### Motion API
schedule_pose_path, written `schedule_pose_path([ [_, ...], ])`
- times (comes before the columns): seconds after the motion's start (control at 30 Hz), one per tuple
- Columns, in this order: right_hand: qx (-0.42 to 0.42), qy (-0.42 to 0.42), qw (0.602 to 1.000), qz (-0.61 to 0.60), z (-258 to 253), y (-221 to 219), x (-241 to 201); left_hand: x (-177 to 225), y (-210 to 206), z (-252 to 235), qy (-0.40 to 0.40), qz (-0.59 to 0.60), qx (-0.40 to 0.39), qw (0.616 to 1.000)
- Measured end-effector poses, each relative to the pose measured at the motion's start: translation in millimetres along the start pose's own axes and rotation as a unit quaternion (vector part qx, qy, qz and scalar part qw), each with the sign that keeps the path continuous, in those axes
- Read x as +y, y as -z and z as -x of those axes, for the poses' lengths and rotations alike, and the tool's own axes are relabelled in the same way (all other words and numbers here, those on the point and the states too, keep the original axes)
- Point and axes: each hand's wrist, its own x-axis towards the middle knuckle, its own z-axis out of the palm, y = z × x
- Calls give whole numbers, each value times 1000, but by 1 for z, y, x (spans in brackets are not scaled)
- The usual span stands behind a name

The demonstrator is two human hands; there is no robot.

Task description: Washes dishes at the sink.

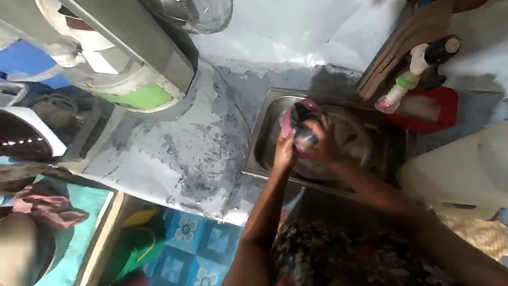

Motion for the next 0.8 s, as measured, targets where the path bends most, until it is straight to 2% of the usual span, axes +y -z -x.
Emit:
schedule_pose_path([
  [0.1, 76, -83, 984, -137, -29, 6, 22, -5, 3, -1, 28, 28, -34, 999],
  [0.13, 86, -147, 963, -208, -40, 13, 20, -7, 6, 0, 37, 41, -32, 998],
  [0.2, 126, -277, 881, -363, -61, 37, -1, -8, 14, 1, 44, 86, -22, 995],
  [0.23, 145, -316, 846, -405, -69, 49, -11, -8, 17, 1, 44, 124, -19, 991],
  [0.27, 147, -327, 834, -420, -72, 57, -16, -9, 19, 2, 40, 167, -21, 985],
  [0.3, 126, -304, 851, -410, -70, 60, -13, -10, 20, 3, 35, 195, -24, 980],
  [0.37, 3, -199, 926, -320, -61, 58, 8, -11, 17, 3, 15, 208, -33, 977],
  [0.4, -37, -156, 951, -266, -57, 51, 18, -11, 14, 2, 6, 206, -33, 978],
  [0.47, -23, -113, 981, -159, -46, 29, 27, -11, 9, 0, -8, 182, -12, 983],
  [0.57, 60, -77, 995, -31, -27, 11, 19, -8, 6, 2, -32, 138, 25, 990],
  [0.63, 86, -1, 996, 23, -20, 7, 11, -6, 2, 2, -16, 95, 28, 995],
  [0.73, 46, 137, 989, 28, -16, 7, 12, -6, -1, 0, 23, 57, 14, 998],
  [0.8, 52, 161, 986, 8, -30, 14, 32, -2, 1, -1, 36, 54, 2, 998],
])
